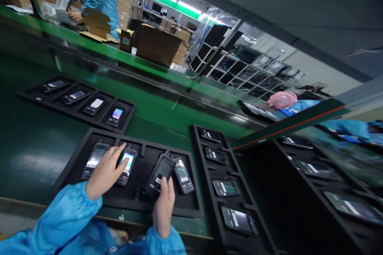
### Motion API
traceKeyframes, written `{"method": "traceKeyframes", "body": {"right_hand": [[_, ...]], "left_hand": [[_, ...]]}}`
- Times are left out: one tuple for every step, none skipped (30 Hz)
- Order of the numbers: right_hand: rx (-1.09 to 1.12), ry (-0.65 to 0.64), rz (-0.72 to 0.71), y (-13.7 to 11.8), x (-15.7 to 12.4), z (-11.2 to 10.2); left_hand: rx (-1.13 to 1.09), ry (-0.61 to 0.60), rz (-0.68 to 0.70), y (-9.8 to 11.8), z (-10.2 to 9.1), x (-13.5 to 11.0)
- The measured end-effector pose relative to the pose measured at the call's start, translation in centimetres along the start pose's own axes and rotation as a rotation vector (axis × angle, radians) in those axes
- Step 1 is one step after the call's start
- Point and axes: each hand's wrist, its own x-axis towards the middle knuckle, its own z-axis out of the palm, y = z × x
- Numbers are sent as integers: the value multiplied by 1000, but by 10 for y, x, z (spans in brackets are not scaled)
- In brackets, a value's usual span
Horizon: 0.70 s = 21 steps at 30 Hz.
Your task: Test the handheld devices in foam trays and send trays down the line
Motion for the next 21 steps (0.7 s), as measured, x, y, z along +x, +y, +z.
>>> {"method": "traceKeyframes", "body": {"right_hand": [[-34, -7, -7, -2, 6, -7], [-68, -23, -8, -3, 10, -13], [-96, -46, -1, -2, 13, -17], [-140, -75, -6, -1, 16, -19], [-197, -103, -20, 1, 17, -19], [-257, -128, -41, 5, 17, -19], [-311, -148, -64, 8, 17, -17], [-359, -156, -98, 12, 17, -16], [-403, -152, -148, 15, 16, -15], [-440, -137, -209, 18, 16, -15], [-469, -113, -276, 20, 16, -15], [-508, -86, -357, 22, 15, -15], [-542, -60, -440, 22, 13, -16], [-557, -40, -512, 21, 11, -16], [-548, -33, -559, 19, 7, -17], [-521, -41, -589, 16, 2, -17], [-474, -69, -601, 12, -5, -16], [-418, -114, -600, 8, -12, -15], [-362, -163, -590, 4, -20, -13], [-314, -206, -580, 0, -28, -10], [-277, -237, -574, -3, -35, -8]], "left_hand": [[145, 12, -13, -2, 2, 2], [267, -5, -18, -3, 5, 3], [354, -36, -18, -3, 10, 3], [410, -65, -16, -1, 15, 3], [447, -80, -17, 0, 20, 3], [478, -81, -25, 2, 25, 2], [509, -73, -35, 5, 29, 2], [543, -68, -44, 7, 31, 2], [568, -63, -54, 8, 33, 3], [575, -56, -64, 9, 33, 3], [560, -51, -75, 10, 32, 3], [528, -46, -87, 10, 30, 4], [482, -39, -102, 10, 28, 4], [422, -32, -113, 10, 26, 3], [346, -23, -115, 10, 24, 3], [252, -16, -107, 10, 22, 2], [135, -9, -91, 11, 21, 0], [-2, -8, -72, 11, 20, -2], [-158, -17, -51, 12, 20, -3], [-328, -38, -31, 13, 21, -5], [-500, -70, -17, 13, 22, -7]]}}
